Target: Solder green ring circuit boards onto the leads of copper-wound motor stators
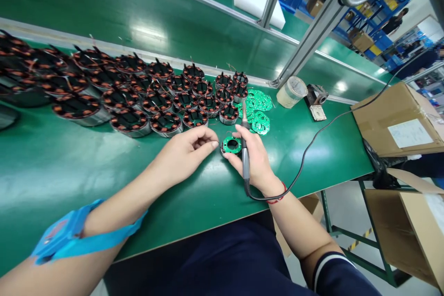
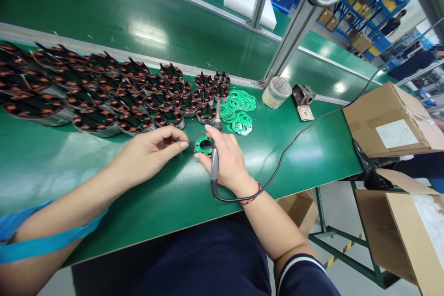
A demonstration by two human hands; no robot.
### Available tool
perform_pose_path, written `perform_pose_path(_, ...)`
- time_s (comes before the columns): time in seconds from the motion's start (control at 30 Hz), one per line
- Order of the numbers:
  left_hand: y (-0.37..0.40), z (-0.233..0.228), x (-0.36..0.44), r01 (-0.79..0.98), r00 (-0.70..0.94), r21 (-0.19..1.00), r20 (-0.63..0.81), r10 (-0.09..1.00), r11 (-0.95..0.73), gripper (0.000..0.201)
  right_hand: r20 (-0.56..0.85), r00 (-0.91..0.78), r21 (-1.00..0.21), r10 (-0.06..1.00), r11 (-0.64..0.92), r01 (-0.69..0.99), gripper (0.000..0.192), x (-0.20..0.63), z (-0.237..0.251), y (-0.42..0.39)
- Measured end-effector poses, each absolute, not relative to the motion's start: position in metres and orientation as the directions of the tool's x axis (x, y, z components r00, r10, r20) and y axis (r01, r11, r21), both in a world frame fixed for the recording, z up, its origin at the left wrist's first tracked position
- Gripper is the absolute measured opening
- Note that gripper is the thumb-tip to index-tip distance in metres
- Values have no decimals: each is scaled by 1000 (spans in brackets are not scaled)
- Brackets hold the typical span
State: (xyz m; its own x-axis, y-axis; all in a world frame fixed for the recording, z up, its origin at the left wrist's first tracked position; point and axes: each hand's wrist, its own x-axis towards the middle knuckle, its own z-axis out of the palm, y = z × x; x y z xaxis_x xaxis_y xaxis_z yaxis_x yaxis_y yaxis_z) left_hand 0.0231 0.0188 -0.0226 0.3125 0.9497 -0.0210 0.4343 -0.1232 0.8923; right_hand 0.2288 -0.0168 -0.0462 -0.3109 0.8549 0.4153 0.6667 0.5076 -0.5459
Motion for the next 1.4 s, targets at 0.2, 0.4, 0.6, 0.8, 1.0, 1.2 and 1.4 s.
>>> perform_pose_path(0.2, 16, -24, 33, 314, 295, 949, -67, 953, -30, 27, 452, -402, -521, 796, 602, 605, 65, 221, -37, -21)
perform_pose_path(0.4, 16, -24, 32, 280, 271, 960, -105, 957, 26, 25, 504, -384, -475, 774, 619, 625, 46, 219, -33, -24)
perform_pose_path(0.6, 13, -23, 30, 406, 226, 914, -71, 971, -27, 22, 481, -274, -592, 833, 539, 599, 36, 220, -32, -24)
perform_pose_path(0.8, 9, -15, 31, 527, 222, 847, -59, 973, -69, 17, 590, 27, -729, 807, 517, 449, 34, 228, -33, -30)
perform_pose_path(1.0, 8, -9, 32, 546, 215, 834, -49, 975, -78, 19, 637, -32, -708, 770, 601, 371, 34, 228, -30, -33)
perform_pose_path(1.2, 10, -15, 32, 553, 194, 830, -51, 980, -66, 19, 608, -56, -728, 792, 584, 359, 33, 229, -30, -34)
perform_pose_path(1.4, 10, -19, 32, 553, 196, 830, -36, 980, -80, 20, 476, -58, -803, 878, 460, 379, 46, 225, -42, -29)
